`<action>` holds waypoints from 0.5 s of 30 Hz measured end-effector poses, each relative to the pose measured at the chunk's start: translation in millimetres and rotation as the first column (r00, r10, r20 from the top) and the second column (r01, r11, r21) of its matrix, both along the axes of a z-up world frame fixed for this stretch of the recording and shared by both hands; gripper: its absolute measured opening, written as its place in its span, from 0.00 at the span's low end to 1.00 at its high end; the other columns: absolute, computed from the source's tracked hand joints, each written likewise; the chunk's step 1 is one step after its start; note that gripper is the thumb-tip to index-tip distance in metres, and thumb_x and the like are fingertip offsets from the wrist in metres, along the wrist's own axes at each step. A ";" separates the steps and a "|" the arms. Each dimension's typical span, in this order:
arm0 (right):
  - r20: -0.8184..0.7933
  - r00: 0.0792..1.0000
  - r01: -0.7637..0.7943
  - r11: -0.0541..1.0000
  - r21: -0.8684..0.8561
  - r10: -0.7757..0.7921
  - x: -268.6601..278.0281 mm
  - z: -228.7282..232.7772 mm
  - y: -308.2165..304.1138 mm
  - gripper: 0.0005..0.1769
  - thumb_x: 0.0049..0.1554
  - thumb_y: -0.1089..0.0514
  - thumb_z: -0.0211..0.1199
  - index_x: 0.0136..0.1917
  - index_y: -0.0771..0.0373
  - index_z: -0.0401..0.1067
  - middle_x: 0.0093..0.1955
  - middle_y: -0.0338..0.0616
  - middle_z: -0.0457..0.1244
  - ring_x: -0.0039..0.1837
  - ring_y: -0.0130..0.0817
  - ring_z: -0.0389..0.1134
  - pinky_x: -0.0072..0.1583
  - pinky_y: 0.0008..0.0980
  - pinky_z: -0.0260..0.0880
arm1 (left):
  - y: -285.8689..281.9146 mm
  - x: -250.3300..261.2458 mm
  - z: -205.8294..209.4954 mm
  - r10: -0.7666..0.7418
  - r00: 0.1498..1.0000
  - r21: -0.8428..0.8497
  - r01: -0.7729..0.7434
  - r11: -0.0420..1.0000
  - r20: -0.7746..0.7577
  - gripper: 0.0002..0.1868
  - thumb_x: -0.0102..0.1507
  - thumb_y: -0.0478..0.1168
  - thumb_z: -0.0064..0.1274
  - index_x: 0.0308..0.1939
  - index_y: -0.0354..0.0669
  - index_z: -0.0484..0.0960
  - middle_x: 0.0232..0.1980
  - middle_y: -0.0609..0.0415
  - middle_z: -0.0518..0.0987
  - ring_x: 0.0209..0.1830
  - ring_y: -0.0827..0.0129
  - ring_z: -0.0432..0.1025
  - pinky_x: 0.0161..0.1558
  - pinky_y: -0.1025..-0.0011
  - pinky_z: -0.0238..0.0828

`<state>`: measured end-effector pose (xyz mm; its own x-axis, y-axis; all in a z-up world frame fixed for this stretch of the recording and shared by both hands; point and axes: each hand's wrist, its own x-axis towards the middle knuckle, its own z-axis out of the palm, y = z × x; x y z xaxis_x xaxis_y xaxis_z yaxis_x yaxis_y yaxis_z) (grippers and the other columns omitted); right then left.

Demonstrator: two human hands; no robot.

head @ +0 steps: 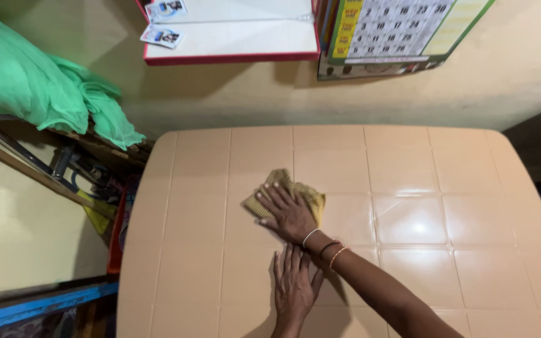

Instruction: The person wipes a light blue plastic chair with a yellow cloth, then wipes a beige plastic table with the same cloth. The person uses both hands to wipe the surfaces in a repetitive motion.

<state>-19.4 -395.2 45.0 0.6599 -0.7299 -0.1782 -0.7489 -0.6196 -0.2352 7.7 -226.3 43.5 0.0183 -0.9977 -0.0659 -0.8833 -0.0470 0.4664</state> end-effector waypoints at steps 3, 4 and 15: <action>-0.013 0.996 -0.084 0.996 0.011 0.084 -3.8 8.5 -11.2 0.43 0.62 0.23 0.27 0.84 0.38 0.37 0.87 0.36 0.31 0.86 0.41 0.28 0.80 0.60 0.27 | 3.8 -1.0 -11.3 0.001 1.000 -0.095 0.000 0.995 0.001 0.36 0.69 0.59 0.43 0.73 0.40 0.63 0.78 0.44 0.56 0.80 0.54 0.45 0.75 0.47 0.30; -0.043 0.995 -0.093 0.995 0.019 0.094 -7.8 10.6 -19.5 0.43 0.62 0.23 0.27 0.84 0.36 0.37 0.88 0.34 0.31 0.86 0.40 0.28 0.81 0.60 0.26 | 4.6 -1.2 -20.1 0.008 0.999 -0.194 -0.001 0.981 0.034 0.36 0.68 0.60 0.44 0.73 0.41 0.63 0.78 0.44 0.56 0.79 0.54 0.46 0.74 0.47 0.32; -0.107 0.984 0.127 0.984 -0.126 -0.141 -34.5 11.2 -8.8 0.45 0.63 0.22 0.27 0.84 0.45 0.29 0.87 0.40 0.27 0.86 0.43 0.24 0.80 0.55 0.23 | -19.0 -3.9 -143.0 0.213 0.974 -0.697 -0.096 0.711 0.083 0.47 0.67 0.73 0.37 0.77 0.44 0.58 0.77 0.44 0.60 0.77 0.54 0.55 0.73 0.51 0.42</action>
